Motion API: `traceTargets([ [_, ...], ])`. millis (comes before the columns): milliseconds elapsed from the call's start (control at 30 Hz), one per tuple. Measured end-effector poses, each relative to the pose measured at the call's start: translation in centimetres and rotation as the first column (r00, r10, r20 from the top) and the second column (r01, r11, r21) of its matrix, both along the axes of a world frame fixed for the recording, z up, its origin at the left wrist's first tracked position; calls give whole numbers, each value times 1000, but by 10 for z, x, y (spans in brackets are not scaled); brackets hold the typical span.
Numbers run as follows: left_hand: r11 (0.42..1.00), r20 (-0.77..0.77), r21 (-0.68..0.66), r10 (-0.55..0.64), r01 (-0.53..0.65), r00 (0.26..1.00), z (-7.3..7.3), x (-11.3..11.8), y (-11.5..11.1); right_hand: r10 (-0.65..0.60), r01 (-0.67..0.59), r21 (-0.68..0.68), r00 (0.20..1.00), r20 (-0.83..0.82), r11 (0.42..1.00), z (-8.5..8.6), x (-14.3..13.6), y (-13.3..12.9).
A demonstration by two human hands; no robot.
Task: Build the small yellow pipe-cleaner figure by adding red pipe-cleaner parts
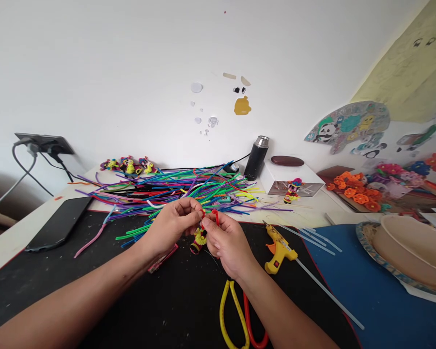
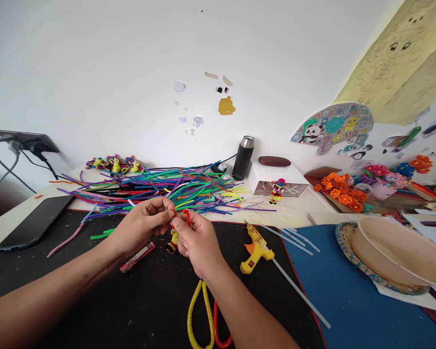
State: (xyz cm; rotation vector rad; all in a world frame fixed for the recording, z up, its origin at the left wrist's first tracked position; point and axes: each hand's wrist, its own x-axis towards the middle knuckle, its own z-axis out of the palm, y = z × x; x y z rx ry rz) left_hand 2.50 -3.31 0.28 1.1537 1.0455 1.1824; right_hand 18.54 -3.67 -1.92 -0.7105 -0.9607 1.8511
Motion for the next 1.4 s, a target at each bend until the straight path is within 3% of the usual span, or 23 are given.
traceTargets([
  [267, 999, 43, -36, -17, 19, 999, -3, 6, -3, -71, 71, 10, 997, 15, 997, 0, -2, -3],
  [467, 978, 15, -89, -188, 189, 982, 12, -10, 5, -93, 92, 33, 996, 12, 995, 5, 4, 0],
  [733, 989, -193, 85, -101, 119, 976, 20, -22, 9, -58, 58, 8, 998, 33, 998, 8, 3, -1],
  [1133, 945, -510, 290, 20, 150, 860, 24, -23, 3, -19, 18, 14, 999, 27, 1000, 8, 3, -2],
  [1400, 977, -421, 112, -118, 180, 900, 22, -26, 7, -22, 21, 22, 999, 30, 1000, 8, 3, -2],
])
